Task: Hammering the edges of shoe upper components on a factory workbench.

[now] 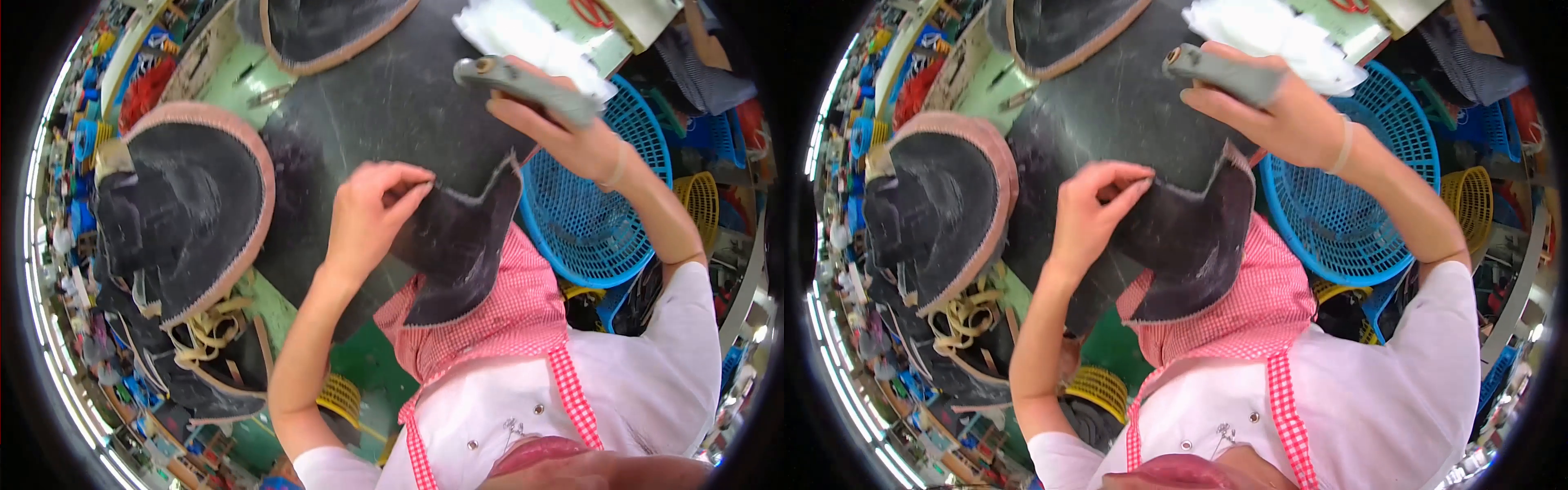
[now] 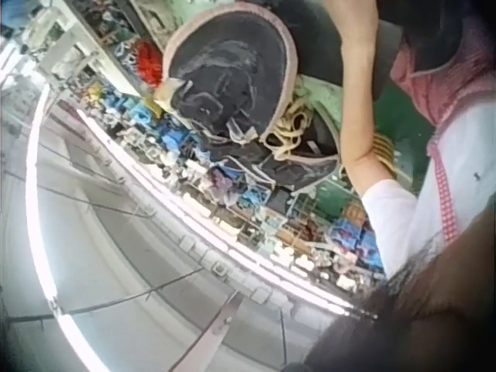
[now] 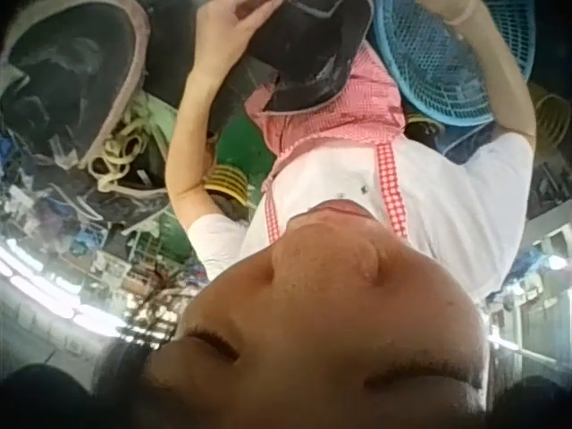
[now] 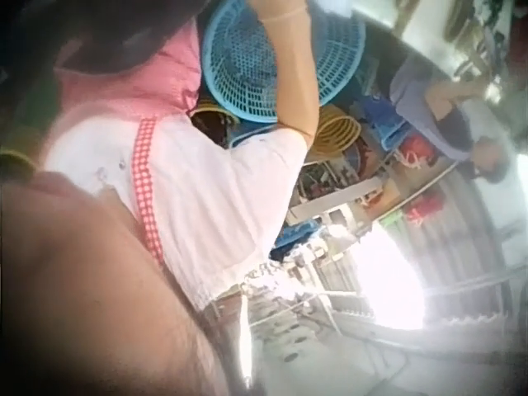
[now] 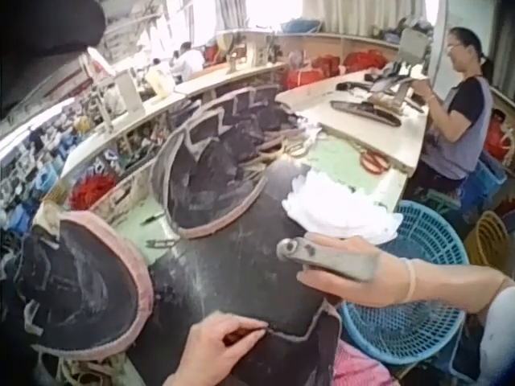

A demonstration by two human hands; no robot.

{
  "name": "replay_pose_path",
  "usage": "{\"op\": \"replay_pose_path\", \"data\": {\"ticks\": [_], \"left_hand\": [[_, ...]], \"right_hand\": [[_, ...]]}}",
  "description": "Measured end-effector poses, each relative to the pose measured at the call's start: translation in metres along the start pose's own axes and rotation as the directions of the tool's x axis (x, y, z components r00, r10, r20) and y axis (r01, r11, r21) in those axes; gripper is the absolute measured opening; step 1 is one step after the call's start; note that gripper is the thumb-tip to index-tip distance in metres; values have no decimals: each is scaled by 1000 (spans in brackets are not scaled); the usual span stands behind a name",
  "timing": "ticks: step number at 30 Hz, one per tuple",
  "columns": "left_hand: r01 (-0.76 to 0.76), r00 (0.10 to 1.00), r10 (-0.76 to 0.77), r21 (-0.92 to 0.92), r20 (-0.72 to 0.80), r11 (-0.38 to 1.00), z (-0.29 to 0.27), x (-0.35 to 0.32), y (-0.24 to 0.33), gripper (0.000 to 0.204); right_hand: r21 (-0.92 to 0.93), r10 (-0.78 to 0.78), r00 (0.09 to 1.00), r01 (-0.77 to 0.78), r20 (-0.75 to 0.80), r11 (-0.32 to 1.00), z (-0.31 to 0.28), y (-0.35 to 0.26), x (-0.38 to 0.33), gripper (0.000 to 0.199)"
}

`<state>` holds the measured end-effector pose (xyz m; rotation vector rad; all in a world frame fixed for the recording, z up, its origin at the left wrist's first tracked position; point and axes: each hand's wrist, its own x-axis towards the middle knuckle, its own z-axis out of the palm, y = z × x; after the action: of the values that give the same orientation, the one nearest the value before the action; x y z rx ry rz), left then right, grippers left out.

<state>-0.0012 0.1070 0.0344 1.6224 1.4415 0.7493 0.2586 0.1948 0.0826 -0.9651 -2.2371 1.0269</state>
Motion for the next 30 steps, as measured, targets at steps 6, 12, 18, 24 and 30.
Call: {"op": "replay_pose_path", "data": {"ticks": [6,12,18,24,30], "left_hand": [[-291,946,322,331,-40,898,-4,14,-25,15],[-349,930,366,376,28,859,-18,15,-32,20],[-457,887,443,371,126,808,-24,28,-35,25],[-626,771,614,376,169,683,-26,34,-40,17],[-714,684,700,388,207,583,-23,35,-41,20]], "right_hand": [[27,4,906,-17,423,999,31,-27,-24,19],[32,66,911,-86,407,996,48,-16,-28,20],[81,53,903,-97,426,992,44,-20,-23,12],[77,-37,934,10,355,997,35,-20,-18,21],[-49,-79,960,95,269,994,33,-22,-8,34]]}}
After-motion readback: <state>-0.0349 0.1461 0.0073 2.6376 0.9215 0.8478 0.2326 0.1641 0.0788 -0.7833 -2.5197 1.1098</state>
